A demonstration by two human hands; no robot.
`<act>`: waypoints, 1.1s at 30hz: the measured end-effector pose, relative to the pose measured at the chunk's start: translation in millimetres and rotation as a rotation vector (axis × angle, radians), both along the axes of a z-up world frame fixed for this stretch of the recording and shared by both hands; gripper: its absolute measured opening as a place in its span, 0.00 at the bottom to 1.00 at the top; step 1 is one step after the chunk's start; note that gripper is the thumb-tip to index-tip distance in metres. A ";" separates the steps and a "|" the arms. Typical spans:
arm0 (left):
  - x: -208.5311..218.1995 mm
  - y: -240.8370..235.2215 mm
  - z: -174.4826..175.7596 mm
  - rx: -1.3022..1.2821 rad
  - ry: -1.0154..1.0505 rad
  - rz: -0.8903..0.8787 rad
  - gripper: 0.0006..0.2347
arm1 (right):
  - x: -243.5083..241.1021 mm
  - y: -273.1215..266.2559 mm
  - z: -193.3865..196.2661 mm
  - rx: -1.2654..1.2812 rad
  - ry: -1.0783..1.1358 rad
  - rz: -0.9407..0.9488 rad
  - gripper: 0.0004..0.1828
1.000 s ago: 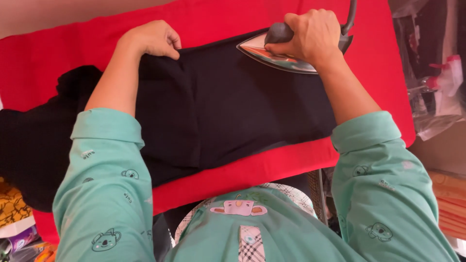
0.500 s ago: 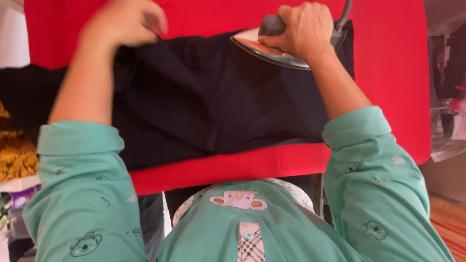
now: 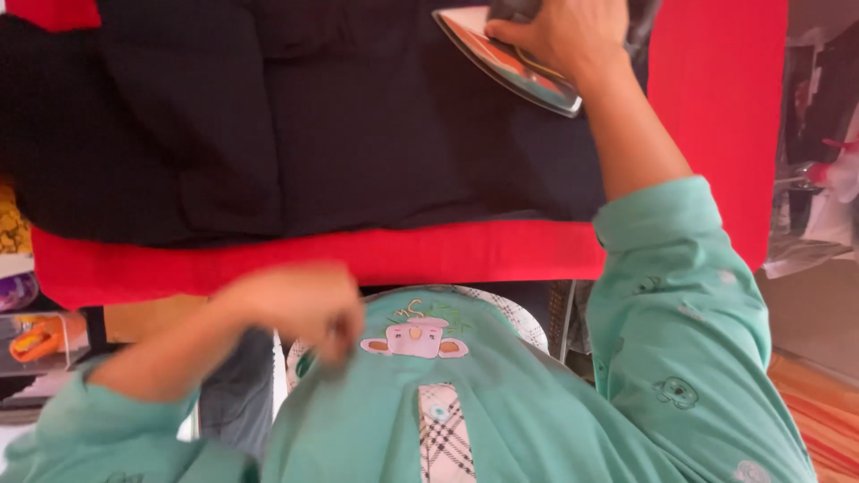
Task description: Ironing a pair of black trousers on a red ironing board using a steam iron.
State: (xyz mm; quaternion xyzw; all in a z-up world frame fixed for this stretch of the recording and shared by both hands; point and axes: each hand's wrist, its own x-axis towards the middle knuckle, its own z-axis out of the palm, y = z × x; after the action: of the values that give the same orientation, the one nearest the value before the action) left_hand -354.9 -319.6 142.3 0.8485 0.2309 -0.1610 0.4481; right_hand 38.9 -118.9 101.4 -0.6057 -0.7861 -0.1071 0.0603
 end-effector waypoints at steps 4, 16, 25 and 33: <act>-33.1 -63.8 -30.8 -0.809 -0.086 -0.075 0.09 | 8.1 -43.7 24.0 0.110 -0.049 0.097 0.34; -57.6 -111.7 -50.2 -1.071 -0.053 0.342 0.03 | 46.5 -116.9 37.4 0.008 -0.124 -0.045 0.38; -53.0 -106.7 -40.3 -0.924 -0.092 0.364 0.04 | 48.7 -122.2 34.7 0.025 -0.135 -0.065 0.37; -43.5 -104.3 -29.2 -1.036 -0.012 0.530 0.01 | 48.7 -123.7 31.9 0.084 -0.166 -0.042 0.37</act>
State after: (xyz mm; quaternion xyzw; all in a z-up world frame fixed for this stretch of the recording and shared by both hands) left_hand -398.4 -423.9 113.2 0.4327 0.3241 -0.1307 0.8311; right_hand 87.6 -242.6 133.3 -0.6079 -0.7704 -0.1912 0.0182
